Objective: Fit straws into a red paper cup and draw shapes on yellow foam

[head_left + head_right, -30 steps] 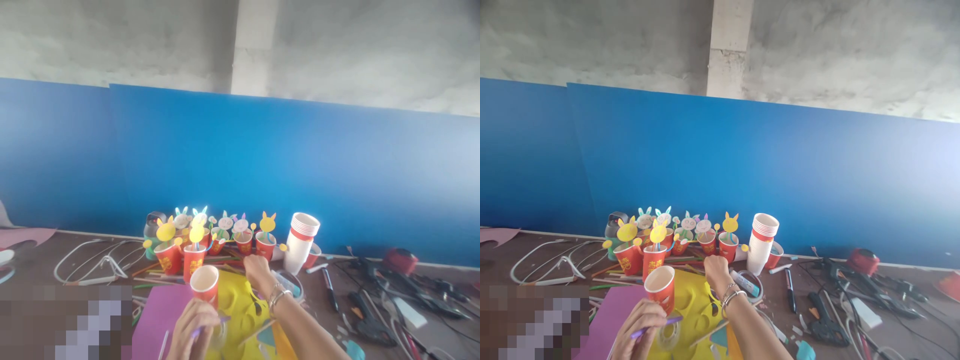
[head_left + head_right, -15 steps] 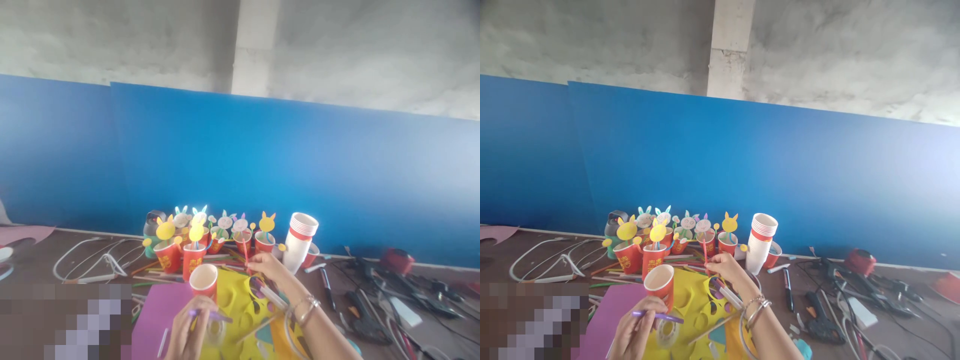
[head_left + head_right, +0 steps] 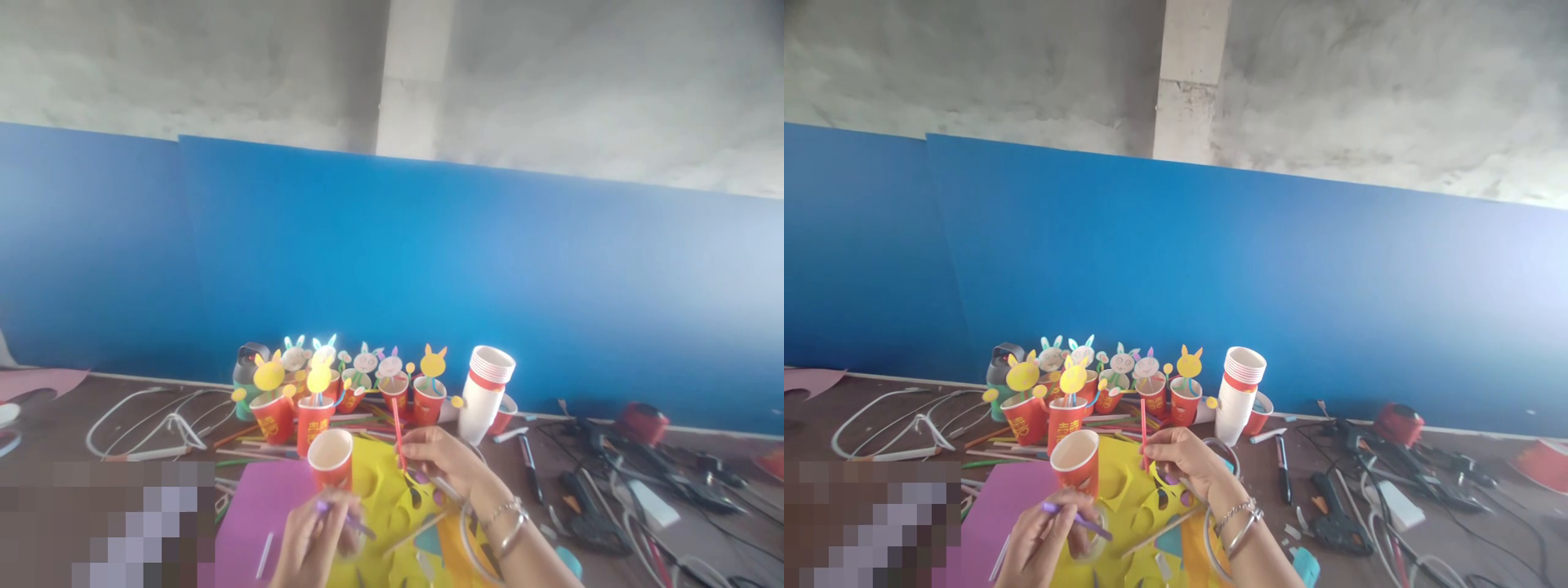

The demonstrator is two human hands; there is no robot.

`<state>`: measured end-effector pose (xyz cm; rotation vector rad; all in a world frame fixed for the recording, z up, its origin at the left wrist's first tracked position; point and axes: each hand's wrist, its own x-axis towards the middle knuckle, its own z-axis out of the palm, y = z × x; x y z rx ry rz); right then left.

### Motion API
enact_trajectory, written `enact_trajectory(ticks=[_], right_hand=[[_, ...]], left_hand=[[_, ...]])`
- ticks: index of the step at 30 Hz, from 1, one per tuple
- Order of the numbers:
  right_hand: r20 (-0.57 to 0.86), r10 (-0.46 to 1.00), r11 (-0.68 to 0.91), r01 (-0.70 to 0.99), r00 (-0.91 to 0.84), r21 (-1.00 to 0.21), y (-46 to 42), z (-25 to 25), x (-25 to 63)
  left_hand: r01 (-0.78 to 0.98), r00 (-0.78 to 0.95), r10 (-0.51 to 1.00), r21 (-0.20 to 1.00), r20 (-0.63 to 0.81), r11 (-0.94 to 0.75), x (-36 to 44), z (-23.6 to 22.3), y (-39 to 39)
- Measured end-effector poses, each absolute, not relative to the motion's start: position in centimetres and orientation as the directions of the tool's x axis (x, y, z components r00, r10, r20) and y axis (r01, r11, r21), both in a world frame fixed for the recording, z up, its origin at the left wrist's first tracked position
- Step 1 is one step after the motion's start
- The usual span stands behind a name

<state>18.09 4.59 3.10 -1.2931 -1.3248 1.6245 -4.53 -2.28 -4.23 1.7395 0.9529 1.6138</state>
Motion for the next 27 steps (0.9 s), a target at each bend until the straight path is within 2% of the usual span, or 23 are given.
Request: enact_trajectory(ticks=[3,7,9,14,18,23,27], right_hand=[[-0.284,0.909,-0.271,0.086,-0.305,-0.959,4.5,2.9,17.7],[-0.304,0.877,-0.281,0.117,-0.373,-0.953,3.8,2.9,16.9],[-0.298,0.854,-0.259,0.149,-0.426,-0.954,3.1,3.2,16.3],[-0.291,0.769,-0.093,0.350,-0.569,-0.932,1.1,4.2,14.5],[-0.316,0.769,-0.122,0.357,-0.556,-0.926,0.6,4.2,13.6],[-0.195,0.843,0.015,0.385,-0.502,-0.923,1.1,3.5,14.5],[-0.288,0.794,-0.029,0.441,-0.535,-0.897,0.8,4.0,15.1]], left_hand=[[-0.100,0.115,0.929,0.934,0.353,-0.342,-4.7,-3.5,-2.1],[-0.151,0.144,0.970,0.973,0.198,-0.177,-4.6,-3.3,-1.7],[-0.161,0.156,0.974,0.977,0.164,-0.139,-4.5,-3.2,-1.6],[-0.148,0.138,0.982,0.983,0.132,-0.111,-4.1,-2.2,-1.7],[-0.168,0.086,0.991,0.982,0.106,-0.090,-4.0,-1.6,-1.8],[-0.281,-0.022,0.999,0.959,0.039,-0.044,-4.2,-1.6,-1.4],[-0.304,-0.038,0.999,0.952,0.037,-0.047,-4.2,-1.6,-1.5]])
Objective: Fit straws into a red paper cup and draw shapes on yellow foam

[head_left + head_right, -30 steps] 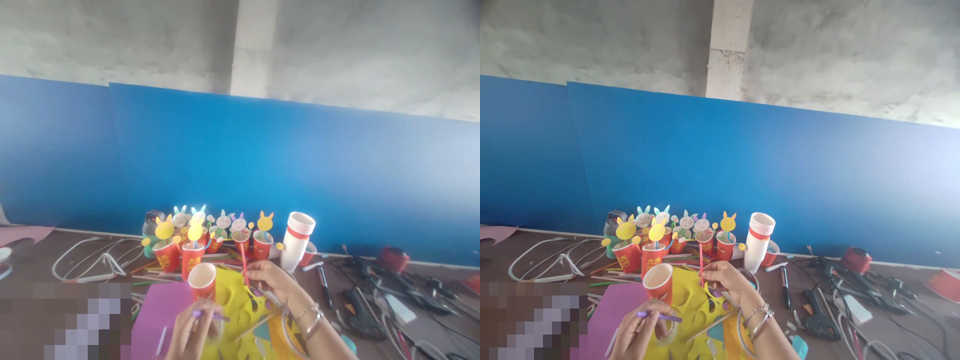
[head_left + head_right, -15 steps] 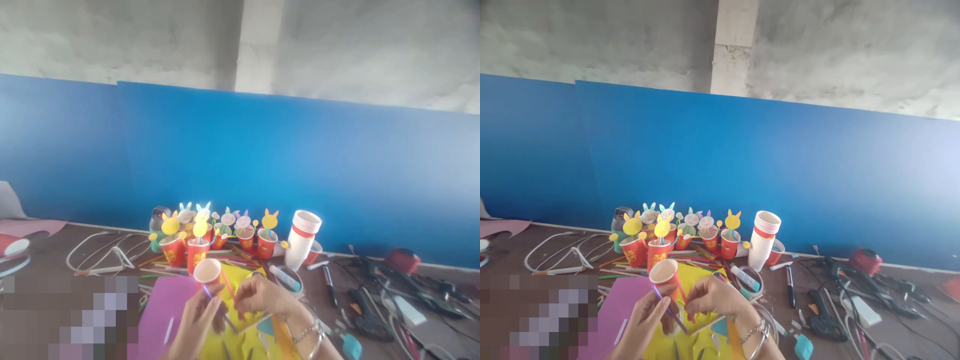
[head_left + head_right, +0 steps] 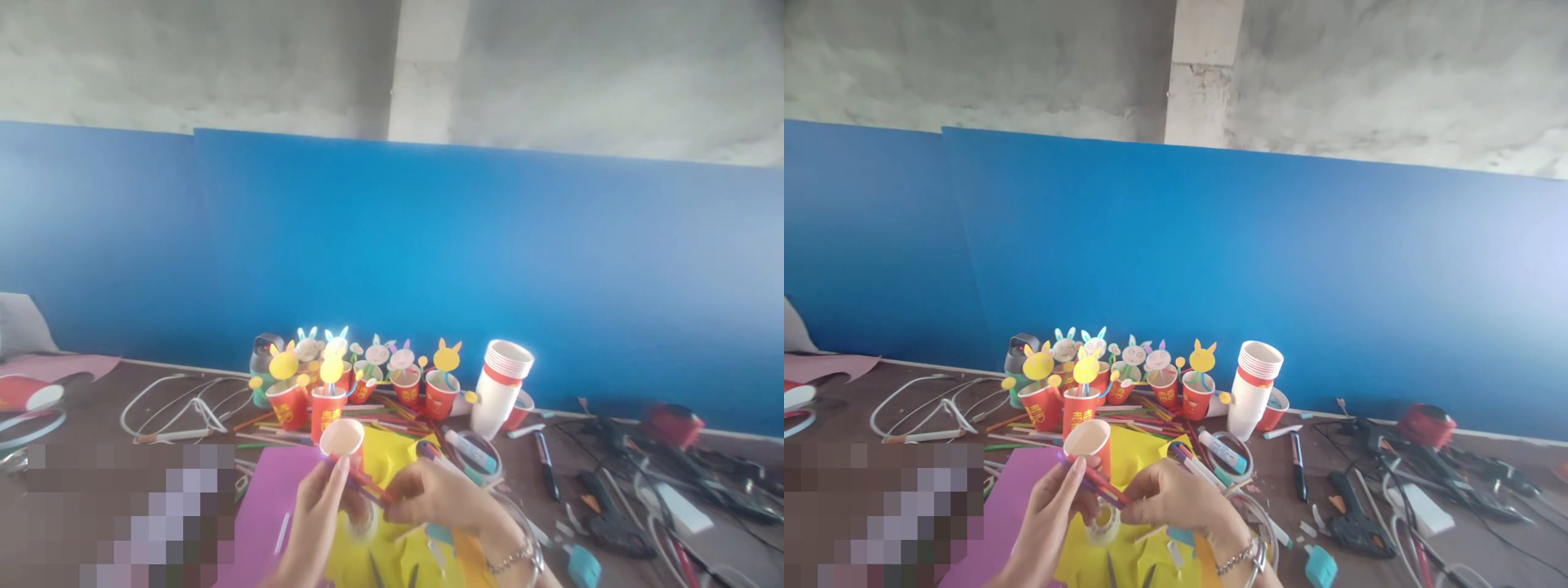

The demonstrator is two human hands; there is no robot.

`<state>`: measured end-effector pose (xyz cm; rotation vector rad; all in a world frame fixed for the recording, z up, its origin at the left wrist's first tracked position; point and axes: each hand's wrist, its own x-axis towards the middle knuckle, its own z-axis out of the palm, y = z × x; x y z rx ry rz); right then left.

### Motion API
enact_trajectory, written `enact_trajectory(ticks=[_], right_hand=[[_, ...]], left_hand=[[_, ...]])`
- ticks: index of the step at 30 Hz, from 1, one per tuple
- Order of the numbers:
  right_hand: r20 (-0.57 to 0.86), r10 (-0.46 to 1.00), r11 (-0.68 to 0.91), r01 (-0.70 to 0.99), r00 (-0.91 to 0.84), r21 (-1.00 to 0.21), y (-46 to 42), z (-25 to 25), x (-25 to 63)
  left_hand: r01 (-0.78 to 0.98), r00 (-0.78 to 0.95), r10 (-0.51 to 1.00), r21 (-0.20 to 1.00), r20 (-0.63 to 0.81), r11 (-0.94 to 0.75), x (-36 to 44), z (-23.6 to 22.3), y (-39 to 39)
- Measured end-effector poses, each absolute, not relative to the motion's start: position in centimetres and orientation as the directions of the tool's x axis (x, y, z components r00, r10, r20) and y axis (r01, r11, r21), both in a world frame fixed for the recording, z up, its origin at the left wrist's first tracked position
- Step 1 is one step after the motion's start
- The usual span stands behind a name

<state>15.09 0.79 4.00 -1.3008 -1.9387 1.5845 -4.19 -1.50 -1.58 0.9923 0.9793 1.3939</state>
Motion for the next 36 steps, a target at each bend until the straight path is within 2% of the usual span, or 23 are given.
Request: enact_trajectory(ticks=[3,8,12,15,18,25,31,36], right_hand=[[-0.359,0.782,-0.058,0.514,-0.510,-0.856,0.3,4.7,14.9],[-0.326,0.771,-0.058,0.449,-0.547,-0.892,0.0,5.1,14.5],[-0.223,0.858,0.035,0.486,-0.462,-0.873,0.2,4.5,14.5],[-0.126,0.873,0.144,0.496,-0.472,-0.856,0.5,4.1,14.6],[-0.049,0.872,0.195,0.437,-0.487,-0.878,0.6,4.0,14.7],[0.013,0.921,0.171,0.374,-0.389,-0.912,1.0,3.3,14.9],[-0.003,0.911,0.106,0.240,-0.413,-0.965,0.9,3.3,14.4],[-0.063,0.887,0.060,0.248,-0.458,-0.967,0.2,4.5,14.1]], left_hand=[[-0.299,-0.026,0.999,0.954,0.027,-0.033,-4.1,-1.4,-1.9],[-0.267,-0.004,0.999,0.962,0.054,-0.053,-4.0,-1.4,-2.1],[-0.242,-0.006,0.996,0.967,0.085,-0.084,-4.1,-1.6,-1.9],[-0.231,0.014,0.994,0.968,0.107,-0.101,-4.1,-1.8,-1.9],[-0.225,0.045,0.992,0.969,0.115,-0.102,-4.0,-2.0,-1.8],[-0.220,0.121,0.988,0.973,0.098,-0.069,-3.6,-2.0,-2.0],[-0.191,0.192,0.979,0.981,0.066,-0.029,-3.4,-2.0,-2.1],[-0.162,0.278,0.960,0.987,0.043,0.003,-3.4,-2.6,-2.1]])
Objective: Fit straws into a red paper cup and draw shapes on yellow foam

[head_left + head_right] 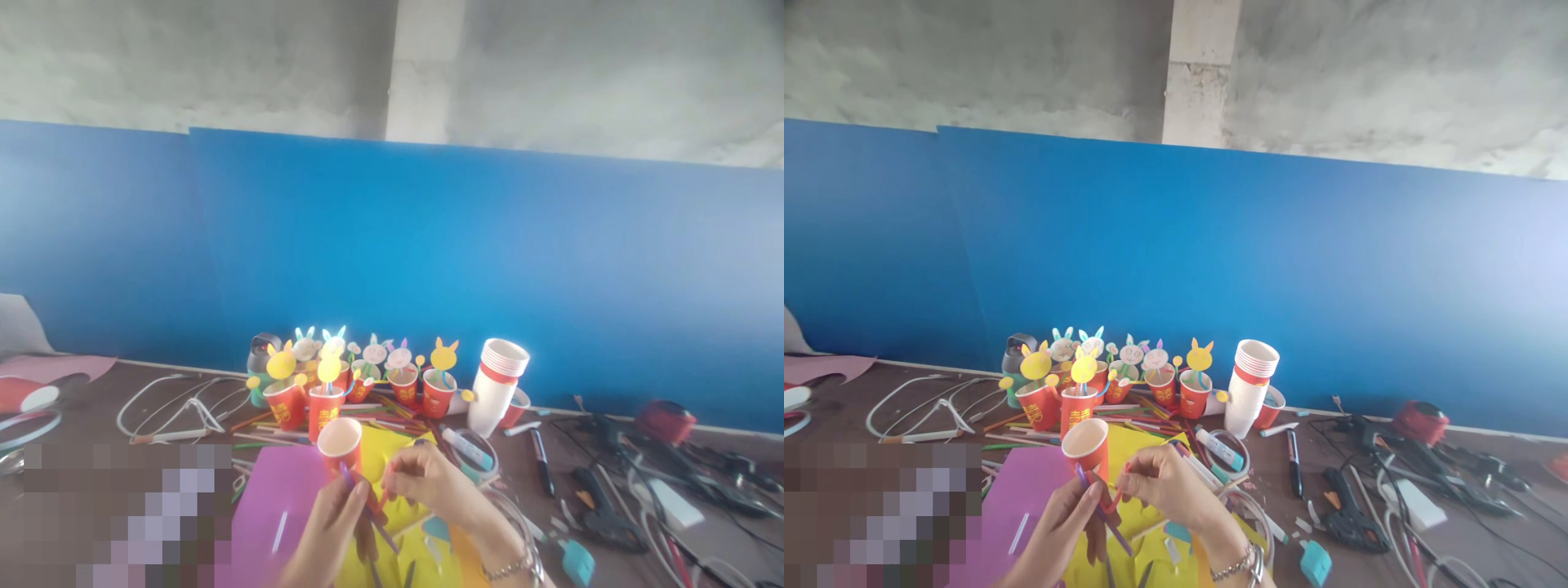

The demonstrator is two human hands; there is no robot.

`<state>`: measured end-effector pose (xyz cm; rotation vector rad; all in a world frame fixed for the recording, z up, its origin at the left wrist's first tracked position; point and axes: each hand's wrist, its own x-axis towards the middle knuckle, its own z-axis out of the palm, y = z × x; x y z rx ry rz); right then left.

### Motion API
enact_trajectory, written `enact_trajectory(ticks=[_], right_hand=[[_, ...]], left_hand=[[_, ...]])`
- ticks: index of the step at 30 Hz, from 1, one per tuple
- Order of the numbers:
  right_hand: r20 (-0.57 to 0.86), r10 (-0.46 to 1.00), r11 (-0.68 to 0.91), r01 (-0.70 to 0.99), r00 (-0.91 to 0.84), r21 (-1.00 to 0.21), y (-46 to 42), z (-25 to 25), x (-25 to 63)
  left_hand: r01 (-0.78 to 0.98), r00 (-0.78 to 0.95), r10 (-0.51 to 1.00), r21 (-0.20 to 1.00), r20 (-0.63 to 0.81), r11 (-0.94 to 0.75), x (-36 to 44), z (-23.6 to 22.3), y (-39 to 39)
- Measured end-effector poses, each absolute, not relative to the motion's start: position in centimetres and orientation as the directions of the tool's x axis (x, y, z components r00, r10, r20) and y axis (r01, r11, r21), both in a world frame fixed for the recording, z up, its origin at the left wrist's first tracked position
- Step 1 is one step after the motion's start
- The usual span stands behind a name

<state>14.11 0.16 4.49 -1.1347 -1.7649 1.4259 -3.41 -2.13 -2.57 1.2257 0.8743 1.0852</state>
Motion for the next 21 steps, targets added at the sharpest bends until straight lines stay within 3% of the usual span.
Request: enact_trajectory(ticks=[9,21], right_hand=[[-0.169,0.748,-0.050,0.199,-0.641,-0.979,0.1,4.1,14.5],[-0.099,0.798,-0.015,0.145,-0.594,-0.989,0.1,4.4,15.1]], left_hand=[[-0.111,0.433,0.900,0.994,0.062,-0.015,-3.6,-1.6,-2.8],[-0.055,0.499,0.863,0.997,0.079,-0.060,-4.0,-1.3,-3.0]])
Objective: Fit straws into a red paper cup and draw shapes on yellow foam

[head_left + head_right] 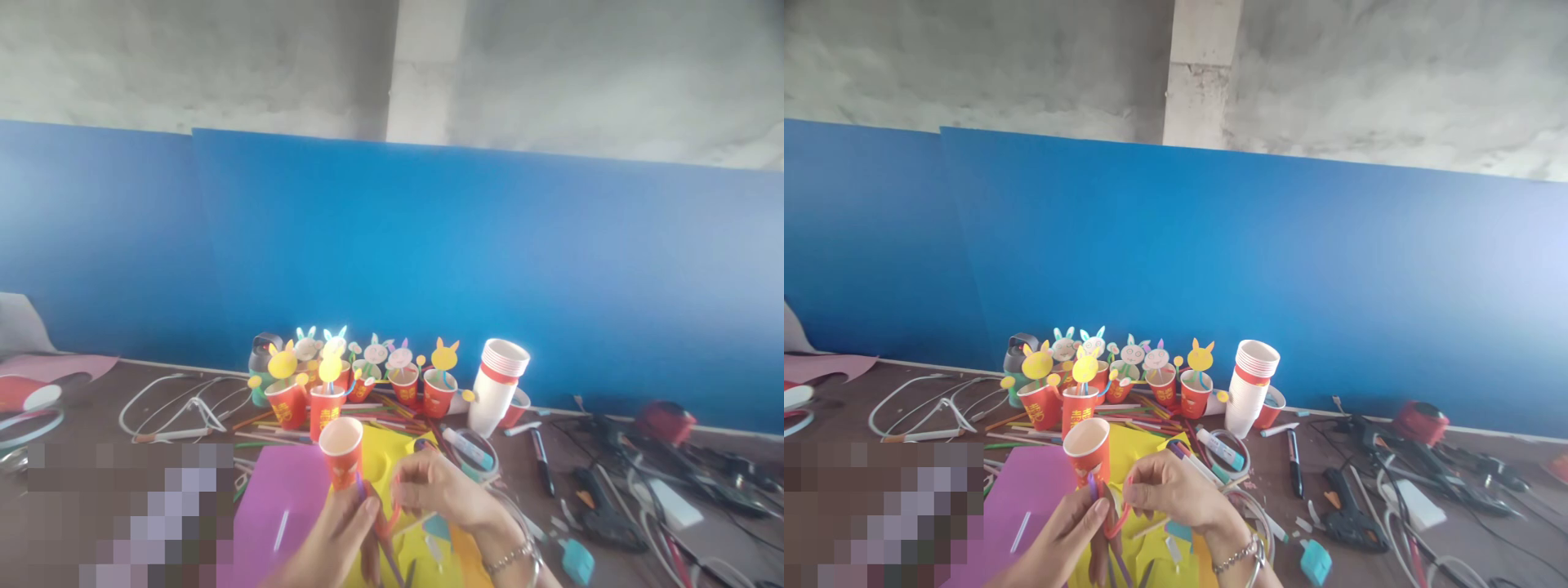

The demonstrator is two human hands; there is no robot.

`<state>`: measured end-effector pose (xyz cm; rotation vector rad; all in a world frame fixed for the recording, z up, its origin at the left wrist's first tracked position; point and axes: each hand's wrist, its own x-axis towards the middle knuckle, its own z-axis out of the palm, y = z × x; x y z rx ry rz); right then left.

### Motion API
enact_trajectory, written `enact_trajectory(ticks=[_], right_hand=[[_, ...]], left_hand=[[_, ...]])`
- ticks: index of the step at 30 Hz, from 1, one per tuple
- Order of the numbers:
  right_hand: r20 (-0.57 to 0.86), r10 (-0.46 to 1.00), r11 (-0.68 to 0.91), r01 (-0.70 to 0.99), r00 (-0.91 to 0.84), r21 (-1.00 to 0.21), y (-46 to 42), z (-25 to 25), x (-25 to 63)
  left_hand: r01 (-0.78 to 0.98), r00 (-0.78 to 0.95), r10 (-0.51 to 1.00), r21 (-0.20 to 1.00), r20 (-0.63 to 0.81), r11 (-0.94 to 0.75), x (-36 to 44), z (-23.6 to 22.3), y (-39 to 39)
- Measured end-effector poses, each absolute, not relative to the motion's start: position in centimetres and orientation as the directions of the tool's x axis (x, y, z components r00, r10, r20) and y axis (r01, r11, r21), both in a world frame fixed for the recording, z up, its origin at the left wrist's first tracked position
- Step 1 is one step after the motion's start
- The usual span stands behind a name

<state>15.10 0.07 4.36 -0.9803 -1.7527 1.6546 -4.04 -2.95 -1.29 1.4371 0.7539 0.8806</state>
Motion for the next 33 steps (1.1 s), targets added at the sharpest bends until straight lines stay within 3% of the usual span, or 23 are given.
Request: enact_trajectory(ticks=[6,16,25,29,33], right_hand=[[0.001,0.836,0.053,0.079,-0.548,-0.996,0.6,4.4,15.8],[0.039,0.878,0.046,0.003,-0.476,-0.999,1.2,4.5,17.8],[-0.029,0.849,0.054,0.141,-0.528,-0.989,0.7,5.0,17.2],[-0.038,0.853,0.056,0.163,-0.520,-0.985,0.6,5.0,17.6],[-0.095,0.840,0.082,0.298,-0.535,-0.951,0.2,5.4,17.7]], left_hand=[[-0.024,0.471,0.878,0.997,0.082,-0.079,-4.3,-0.9,-3.0],[-0.046,0.509,0.859,0.998,0.061,-0.043,-4.3,-0.6,-3.6],[-0.055,0.504,0.861,0.997,0.067,-0.046,-4.0,-1.5,-3.4],[-0.088,0.392,0.916,0.994,0.091,-0.061,-3.9,-1.8,-3.0],[-0.148,0.280,0.951,0.984,0.135,-0.097,-3.8,-2.0,-2.6]])
